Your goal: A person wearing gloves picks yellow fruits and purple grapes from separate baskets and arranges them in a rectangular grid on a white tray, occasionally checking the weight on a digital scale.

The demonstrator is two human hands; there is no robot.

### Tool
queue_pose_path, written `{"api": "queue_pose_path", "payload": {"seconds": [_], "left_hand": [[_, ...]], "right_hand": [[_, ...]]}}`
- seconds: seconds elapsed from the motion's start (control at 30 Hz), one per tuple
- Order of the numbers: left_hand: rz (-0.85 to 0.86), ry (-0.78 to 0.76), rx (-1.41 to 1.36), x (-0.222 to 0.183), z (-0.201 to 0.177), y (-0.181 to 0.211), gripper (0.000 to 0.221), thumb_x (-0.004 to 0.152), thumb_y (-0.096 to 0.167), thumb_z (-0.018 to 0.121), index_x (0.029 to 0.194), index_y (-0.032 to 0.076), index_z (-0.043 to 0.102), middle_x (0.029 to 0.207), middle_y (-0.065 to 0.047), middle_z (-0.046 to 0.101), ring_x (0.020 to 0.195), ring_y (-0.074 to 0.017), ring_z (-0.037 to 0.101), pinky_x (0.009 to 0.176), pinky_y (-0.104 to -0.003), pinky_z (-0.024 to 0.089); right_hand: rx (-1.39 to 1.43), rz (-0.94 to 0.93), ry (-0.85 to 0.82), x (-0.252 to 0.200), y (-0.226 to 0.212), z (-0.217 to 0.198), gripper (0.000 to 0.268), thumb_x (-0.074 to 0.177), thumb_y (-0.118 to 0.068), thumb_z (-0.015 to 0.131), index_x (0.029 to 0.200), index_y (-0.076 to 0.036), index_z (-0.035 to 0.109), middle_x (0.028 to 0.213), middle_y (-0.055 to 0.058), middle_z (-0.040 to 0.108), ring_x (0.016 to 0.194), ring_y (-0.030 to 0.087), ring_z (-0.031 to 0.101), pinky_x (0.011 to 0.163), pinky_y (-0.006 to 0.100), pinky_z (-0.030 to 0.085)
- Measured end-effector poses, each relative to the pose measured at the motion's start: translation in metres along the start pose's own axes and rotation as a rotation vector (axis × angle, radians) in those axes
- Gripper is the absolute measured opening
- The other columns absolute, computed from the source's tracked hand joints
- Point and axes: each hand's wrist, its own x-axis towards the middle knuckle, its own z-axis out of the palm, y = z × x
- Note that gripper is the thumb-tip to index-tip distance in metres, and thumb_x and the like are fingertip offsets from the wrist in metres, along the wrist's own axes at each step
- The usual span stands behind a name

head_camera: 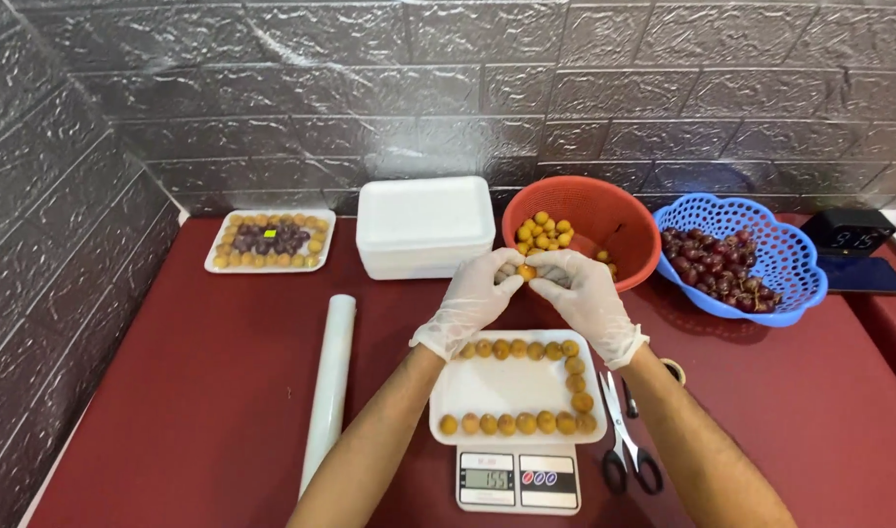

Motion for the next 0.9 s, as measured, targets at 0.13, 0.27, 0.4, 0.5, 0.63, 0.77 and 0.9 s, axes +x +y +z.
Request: {"api": "queue_pose_path", "payload": {"seconds": [0.13,0.27,0.4,0.5,0.63,0.77,0.9], "left_hand": [[-0.007,0.023,-0.023,-0.032,-0.011,-0.006,0.030,0.089,0.018,0.075,0.119,0.016,0.072,0.104,-0.007,0.076,0.099,-0.0205,0.073,0.092,-0.038,0.059],[0.023,0.066,-0.028,-0.059,-0.015,-0.025,0.030,0.085,0.016,0.079,0.115,0.017,0.074,0.097,-0.004,0.078,0.093,-0.0203,0.075,0.087,-0.036,0.061],[-0.013,0.076,0.023,-0.083,-0.017,-0.036,0.030,0.084,0.014,0.079,0.113,0.016,0.075,0.095,-0.004,0.080,0.093,-0.0199,0.076,0.085,-0.035,0.061],[-0.048,0.095,0.055,-0.097,-0.015,-0.053,0.030,0.083,0.017,0.081,0.112,0.020,0.075,0.094,-0.002,0.080,0.093,-0.0190,0.076,0.084,-0.032,0.062],[-0.081,0.084,0.095,-0.113,-0.015,-0.067,0.029,0.083,0.022,0.082,0.111,0.024,0.075,0.096,0.003,0.077,0.094,-0.0154,0.075,0.085,-0.031,0.062],[-0.131,0.100,0.083,-0.127,-0.015,-0.066,0.029,0.084,0.019,0.080,0.111,0.022,0.075,0.096,0.001,0.077,0.095,-0.0170,0.075,0.086,-0.032,0.062],[-0.191,0.086,0.146,-0.132,-0.015,-0.066,0.027,0.086,0.018,0.077,0.113,0.020,0.074,0.099,-0.001,0.077,0.098,-0.0194,0.075,0.088,-0.034,0.062]], "right_hand": [[0.043,0.031,-0.046,-0.022,-0.007,0.014,0.042,0.081,0.000,0.081,0.120,-0.013,0.074,0.092,0.006,0.074,0.084,0.013,0.069,0.083,0.035,0.061],[0.040,0.093,-0.107,-0.039,-0.015,0.026,0.036,0.081,-0.005,0.083,0.115,-0.015,0.077,0.096,0.004,0.077,0.088,0.013,0.072,0.087,0.034,0.060],[0.004,0.103,-0.137,-0.056,-0.023,0.043,0.028,0.080,-0.008,0.084,0.107,-0.015,0.080,0.095,0.007,0.079,0.091,0.019,0.078,0.086,0.035,0.061],[0.002,0.075,-0.144,-0.063,-0.020,0.057,0.029,0.079,-0.004,0.083,0.106,-0.014,0.081,0.093,0.007,0.077,0.088,0.017,0.076,0.084,0.035,0.061],[-0.073,0.075,-0.183,-0.071,-0.010,0.074,0.028,0.079,-0.008,0.084,0.105,-0.019,0.081,0.090,0.002,0.077,0.090,0.015,0.077,0.085,0.032,0.061],[-0.073,0.129,-0.211,-0.078,-0.002,0.085,0.028,0.082,-0.006,0.081,0.107,-0.017,0.078,0.093,0.004,0.078,0.093,0.020,0.077,0.088,0.036,0.061],[-0.086,0.166,-0.237,-0.082,0.000,0.092,0.026,0.084,-0.005,0.078,0.108,-0.015,0.075,0.097,0.007,0.079,0.096,0.024,0.078,0.090,0.037,0.060]]}}
